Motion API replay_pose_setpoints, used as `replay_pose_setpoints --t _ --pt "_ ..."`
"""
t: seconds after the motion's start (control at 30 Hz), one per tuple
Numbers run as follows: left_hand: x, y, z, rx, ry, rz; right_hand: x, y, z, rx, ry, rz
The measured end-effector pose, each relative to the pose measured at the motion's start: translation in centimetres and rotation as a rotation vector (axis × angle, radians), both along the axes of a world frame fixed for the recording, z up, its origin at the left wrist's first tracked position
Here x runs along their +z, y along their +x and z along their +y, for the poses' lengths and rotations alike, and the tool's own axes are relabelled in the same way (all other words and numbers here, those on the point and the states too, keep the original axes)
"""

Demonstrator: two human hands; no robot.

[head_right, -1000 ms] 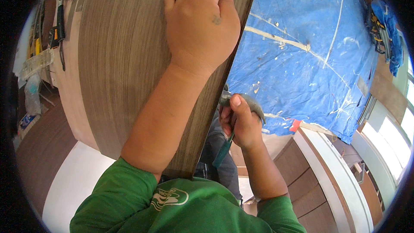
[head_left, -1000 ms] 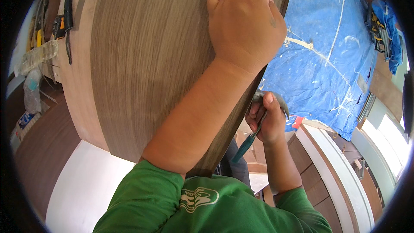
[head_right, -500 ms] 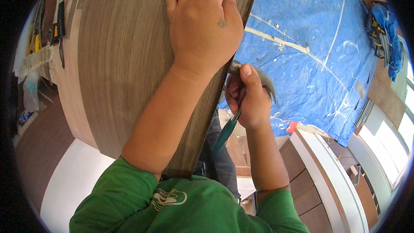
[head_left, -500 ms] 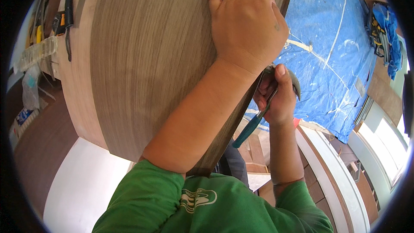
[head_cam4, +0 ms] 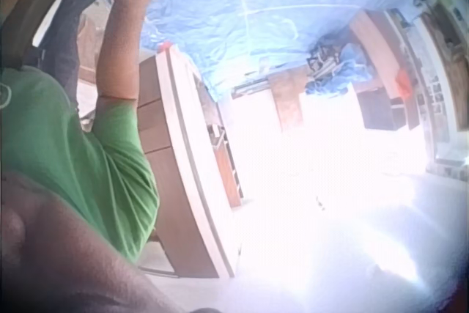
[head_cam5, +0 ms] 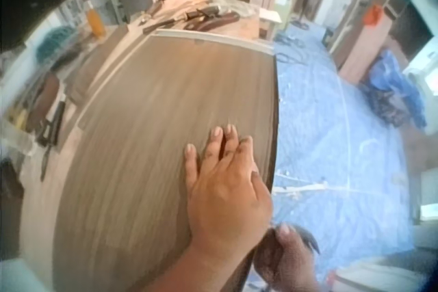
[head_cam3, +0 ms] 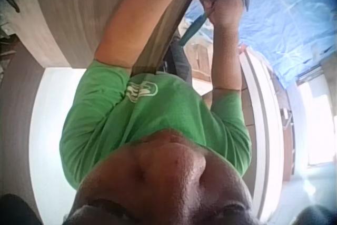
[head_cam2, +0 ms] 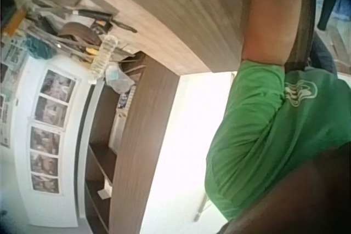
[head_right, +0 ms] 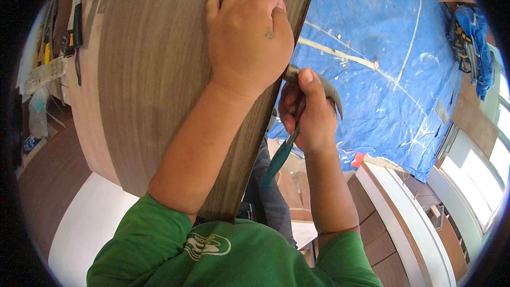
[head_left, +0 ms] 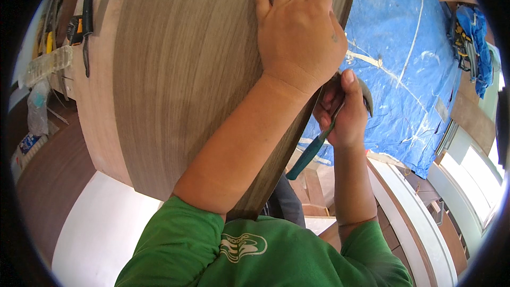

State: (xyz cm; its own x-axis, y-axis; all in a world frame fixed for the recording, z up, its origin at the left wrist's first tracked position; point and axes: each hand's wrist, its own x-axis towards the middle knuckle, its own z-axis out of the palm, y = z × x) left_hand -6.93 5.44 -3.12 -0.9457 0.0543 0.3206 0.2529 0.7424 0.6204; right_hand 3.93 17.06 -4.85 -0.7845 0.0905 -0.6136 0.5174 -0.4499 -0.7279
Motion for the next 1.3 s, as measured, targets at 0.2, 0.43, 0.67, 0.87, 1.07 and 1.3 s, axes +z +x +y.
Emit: replay_pose_setpoints --t 0.2,0.43,0.67,0.87,1.07,1.3 --pt "0.0 0.0 -0.2 -0.001 -0.021 -0.009 0.4 3.6 -1.2 -0.005 -0.061 -0.146" --pt "0.3 -0.1 0.0 0.007 -0.002 -0.013 0.3 0.0 -0.3 -0.024 0.001 0.008" --pt "-3.6 -1.0 0.4 0.125 -0.213 0.373 -0.3 2.3 -1.0 -0.045 -0.061 -0.066" --pt "0.3 -0.1 0.2 0.021 0.008 -0.009 0.1 1.0 -1.0 -0.053 -0.023 -0.018" --pt "-0.1 -0.2 0.4 0.022 -0.042 0.016 0.8 6.6 -1.9 0.013 -0.159 -0.178" --pt "-0.3 -0.1 0.3 -0.024 -0.182 -0.022 1.4 12.4 -2.4 0.243 -0.179 -0.319"
